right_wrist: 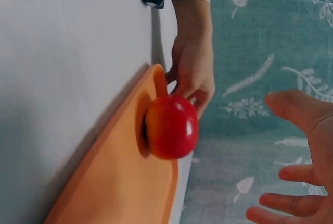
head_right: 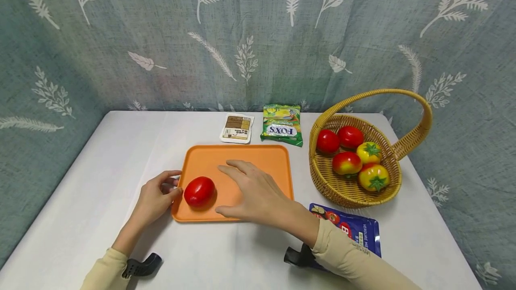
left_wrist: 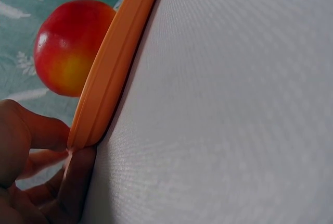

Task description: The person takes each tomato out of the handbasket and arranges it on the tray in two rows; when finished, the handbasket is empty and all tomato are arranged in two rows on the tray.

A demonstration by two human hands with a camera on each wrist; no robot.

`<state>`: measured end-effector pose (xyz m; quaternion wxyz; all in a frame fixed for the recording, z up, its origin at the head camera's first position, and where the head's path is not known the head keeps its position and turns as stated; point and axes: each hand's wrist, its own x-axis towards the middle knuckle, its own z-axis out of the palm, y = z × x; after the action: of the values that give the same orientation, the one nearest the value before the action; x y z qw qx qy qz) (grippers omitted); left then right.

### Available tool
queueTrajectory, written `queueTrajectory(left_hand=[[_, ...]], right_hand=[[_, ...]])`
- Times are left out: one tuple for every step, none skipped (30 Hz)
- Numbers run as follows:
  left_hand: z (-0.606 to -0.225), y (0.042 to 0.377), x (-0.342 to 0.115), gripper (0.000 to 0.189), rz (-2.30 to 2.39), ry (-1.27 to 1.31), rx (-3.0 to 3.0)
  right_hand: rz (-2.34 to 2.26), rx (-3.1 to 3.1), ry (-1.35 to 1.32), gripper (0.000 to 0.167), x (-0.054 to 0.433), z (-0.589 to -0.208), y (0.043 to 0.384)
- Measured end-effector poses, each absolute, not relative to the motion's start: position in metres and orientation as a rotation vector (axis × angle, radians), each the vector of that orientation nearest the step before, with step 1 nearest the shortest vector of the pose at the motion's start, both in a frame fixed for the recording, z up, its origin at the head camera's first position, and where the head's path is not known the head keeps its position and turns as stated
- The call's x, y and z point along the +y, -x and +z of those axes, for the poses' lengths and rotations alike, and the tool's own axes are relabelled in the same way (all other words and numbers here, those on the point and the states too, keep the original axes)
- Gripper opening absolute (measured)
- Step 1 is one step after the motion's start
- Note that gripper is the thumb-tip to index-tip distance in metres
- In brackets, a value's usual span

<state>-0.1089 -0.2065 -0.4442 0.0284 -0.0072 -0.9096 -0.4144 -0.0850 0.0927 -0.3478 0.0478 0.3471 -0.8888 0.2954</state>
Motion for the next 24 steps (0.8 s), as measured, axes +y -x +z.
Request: queueTrajectory(left_hand=[[-0.444, 0.109, -0.206, 0.043, -1.277, 0.02, -2.808], [-0.444, 0.109, -0.206, 0.043, -1.275, 0.018, -2.81], [-0.444, 0.109, -0.206, 0.043, -1.275, 0.016, -2.811], [-0.443, 0.109, -0.206, 0.044, -1.275, 0.014, -2.812], [-0.443, 0.108, -0.206, 0.044, -1.275, 0.015, -2.814], [-0.443, 0.108, -0.206, 0.044, -1.276, 0.014, -2.814], [-0.443, 0.108, -0.206, 0.044, -1.275, 0.013, -2.814], [-0.443, 0.108, -0.206, 0.044, -1.275, 0.014, -2.813], [-0.443, 0.108, -0.207, 0.044, -1.272, 0.014, -2.811], [-0.443, 0.108, -0.207, 0.044, -1.27, 0.015, -2.81], [-0.443, 0.108, -0.206, 0.044, -1.267, 0.018, -2.809], [-0.443, 0.108, -0.207, 0.043, -1.266, 0.019, -2.806], [-0.444, 0.108, -0.207, 0.043, -1.264, 0.021, -2.804], [-0.444, 0.108, -0.207, 0.043, -1.265, 0.023, -2.805], [-0.444, 0.108, -0.207, 0.043, -1.264, 0.023, -2.805], [-0.444, 0.107, -0.207, 0.043, -1.266, 0.023, -2.805], [-0.444, 0.107, -0.207, 0.043, -1.269, 0.023, -2.805], [-0.444, 0.107, -0.207, 0.044, -1.27, 0.025, -2.805], [-0.444, 0.107, -0.207, 0.044, -1.269, 0.025, -2.806], [-0.444, 0.107, -0.206, 0.044, -1.268, 0.026, -2.805], [-0.444, 0.107, -0.206, 0.043, -1.266, 0.027, -2.804], [-0.444, 0.108, -0.206, 0.043, -1.265, 0.03, -2.802], [-0.444, 0.108, -0.207, 0.043, -1.265, 0.03, -2.802], [-0.444, 0.107, -0.207, 0.043, -1.264, 0.03, -2.804]], right_hand=[[0.908, -2.701, -1.057, 0.078, 0.096, -0.346, 0.084], [0.917, -2.69, -1.055, 0.078, 0.1, -0.345, 0.083], [0.922, -2.682, -1.05, 0.078, 0.104, -0.344, 0.083], [0.921, -2.673, -1.042, 0.077, 0.107, -0.343, 0.082], [0.921, -2.663, -1.036, 0.077, 0.111, -0.342, 0.081], [0.92, -2.653, -1.029, 0.076, 0.114, -0.34, 0.081], [0.918, -2.641, -1.025, 0.075, 0.118, -0.339, 0.08], [0.918, -2.633, -1.022, 0.075, 0.121, -0.338, 0.08], [0.917, -2.623, -1.019, 0.075, 0.124, -0.336, 0.079], [0.912, -2.616, -1.017, 0.075, 0.128, -0.336, 0.078], [0.912, -2.611, -1.015, 0.075, 0.131, -0.334, 0.077], [0.91, -2.607, -1.012, 0.074, 0.134, -0.333, 0.077], [0.912, -2.606, -1.01, 0.074, 0.137, -0.332, 0.076], [0.912, -2.605, -1.008, 0.074, 0.14, -0.331, 0.075], [0.909, -2.605, -1.004, 0.074, 0.142, -0.331, 0.074], [0.904, -2.603, -0.998, 0.074, 0.144, -0.33, 0.073], [0.903, -2.598, -0.996, 0.074, 0.147, -0.33, 0.073], [0.902, -2.593, -0.994, 0.074, 0.149, -0.329, 0.072], [0.901, -2.585, -0.993, 0.073, 0.151, -0.329, 0.072], [0.896, -2.58, -0.989, 0.073, 0.152, -0.329, 0.072], [0.897, -2.577, -0.985, 0.073, 0.154, -0.328, 0.071], [0.899, -2.572, -0.983, 0.073, 0.156, -0.328, 0.071], [0.907, -2.57, -0.984, 0.073, 0.157, -0.328, 0.07], [0.916, -2.565, -0.987, 0.073, 0.159, -0.327, 0.07]])
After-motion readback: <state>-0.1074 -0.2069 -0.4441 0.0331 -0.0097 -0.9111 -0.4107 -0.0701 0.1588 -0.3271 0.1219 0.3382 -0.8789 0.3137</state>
